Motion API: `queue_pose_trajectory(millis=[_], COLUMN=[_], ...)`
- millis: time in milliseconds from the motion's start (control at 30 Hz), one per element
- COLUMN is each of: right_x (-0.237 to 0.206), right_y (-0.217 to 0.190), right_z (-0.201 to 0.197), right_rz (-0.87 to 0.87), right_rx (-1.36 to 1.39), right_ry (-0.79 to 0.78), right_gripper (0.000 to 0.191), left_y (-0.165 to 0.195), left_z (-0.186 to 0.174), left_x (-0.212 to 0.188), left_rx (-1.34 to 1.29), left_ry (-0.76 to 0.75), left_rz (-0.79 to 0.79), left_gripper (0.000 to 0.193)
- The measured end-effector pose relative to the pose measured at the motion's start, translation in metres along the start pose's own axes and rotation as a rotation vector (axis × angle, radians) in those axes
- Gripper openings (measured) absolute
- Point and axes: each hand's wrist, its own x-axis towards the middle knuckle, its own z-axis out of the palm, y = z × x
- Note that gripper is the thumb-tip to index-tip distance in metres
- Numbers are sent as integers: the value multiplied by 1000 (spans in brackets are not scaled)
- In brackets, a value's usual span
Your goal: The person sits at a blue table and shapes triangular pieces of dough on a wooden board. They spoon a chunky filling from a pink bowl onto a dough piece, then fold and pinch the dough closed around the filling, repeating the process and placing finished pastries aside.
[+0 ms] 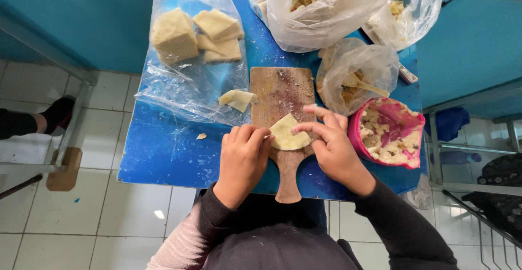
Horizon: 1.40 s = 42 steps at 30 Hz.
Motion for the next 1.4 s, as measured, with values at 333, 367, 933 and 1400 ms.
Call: queue_pose_trajectory(millis=[333,367,933,1400], right_x=[1,-2,-1,-25], right_y=[11,9,-7,-15], right_z=[14,13,3,4], right_rz=[-153,-205,-391,-270], right_rx=[-557,-668,-1122,-775], right_ry=[58,97,147,-86], right_gripper=[64,63,64,75], left_y=[4,4,4,7], left_z=[1,0,-3,-6], left_x=[-3,-3,-3,-5], left_rx=[-11,-8,17,5], left_ry=[-6,-3,-12,-35], left_rz=[12,13,28,12], left_gripper=[12,12,13,15])
